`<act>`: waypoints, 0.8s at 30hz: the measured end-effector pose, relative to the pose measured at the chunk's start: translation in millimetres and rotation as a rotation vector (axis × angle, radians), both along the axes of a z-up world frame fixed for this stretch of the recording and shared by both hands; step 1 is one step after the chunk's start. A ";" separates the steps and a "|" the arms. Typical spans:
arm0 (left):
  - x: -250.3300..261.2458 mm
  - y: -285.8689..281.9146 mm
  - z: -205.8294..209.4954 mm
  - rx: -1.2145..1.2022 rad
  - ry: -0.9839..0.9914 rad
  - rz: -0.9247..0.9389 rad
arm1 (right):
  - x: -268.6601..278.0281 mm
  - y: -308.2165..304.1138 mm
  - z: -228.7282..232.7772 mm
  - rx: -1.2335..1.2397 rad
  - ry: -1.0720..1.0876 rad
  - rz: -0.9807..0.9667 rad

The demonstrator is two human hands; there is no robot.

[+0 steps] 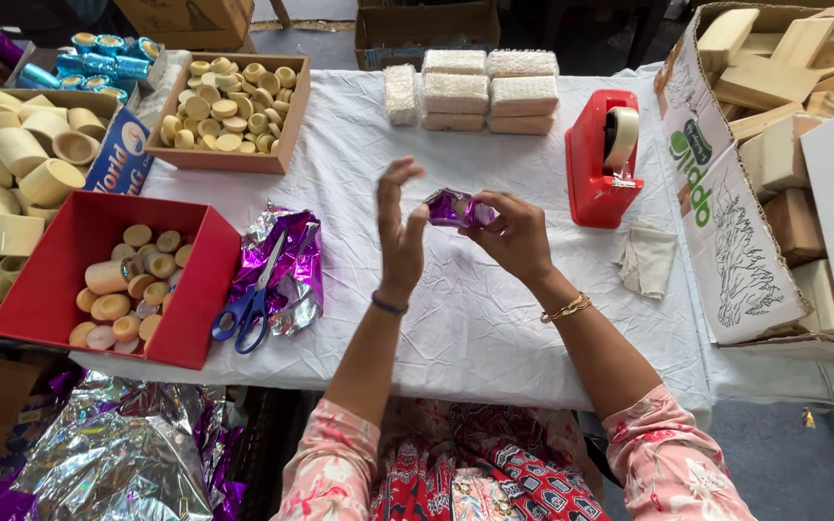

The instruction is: Wrapping small blocks in decorative purple foil and securing them with tape.

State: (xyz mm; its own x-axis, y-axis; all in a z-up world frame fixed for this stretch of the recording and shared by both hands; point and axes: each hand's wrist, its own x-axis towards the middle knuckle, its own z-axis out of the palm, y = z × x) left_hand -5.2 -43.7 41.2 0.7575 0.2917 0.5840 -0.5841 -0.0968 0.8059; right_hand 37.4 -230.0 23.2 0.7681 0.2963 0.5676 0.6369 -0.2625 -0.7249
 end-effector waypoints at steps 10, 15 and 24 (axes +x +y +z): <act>3.8 -12.5 11.1 0.622 0.085 0.278 | -8.9 -0.9 10.6 -0.113 -0.142 -0.128; 9.9 -1.2 2.5 -0.238 0.069 -0.138 | -9.3 -0.4 24.1 -0.018 0.037 -0.052; 33.3 -21.0 -72.9 -0.408 0.203 -0.526 | 1.4 5.1 -5.8 0.198 0.370 0.118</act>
State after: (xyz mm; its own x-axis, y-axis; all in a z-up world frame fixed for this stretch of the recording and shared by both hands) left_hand 28.1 -64.7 -31.7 0.9412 0.0225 0.3371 -0.3040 0.4917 0.8160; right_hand 38.9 -225.0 17.4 0.8978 0.3076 0.3152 0.3420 -0.0360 -0.9390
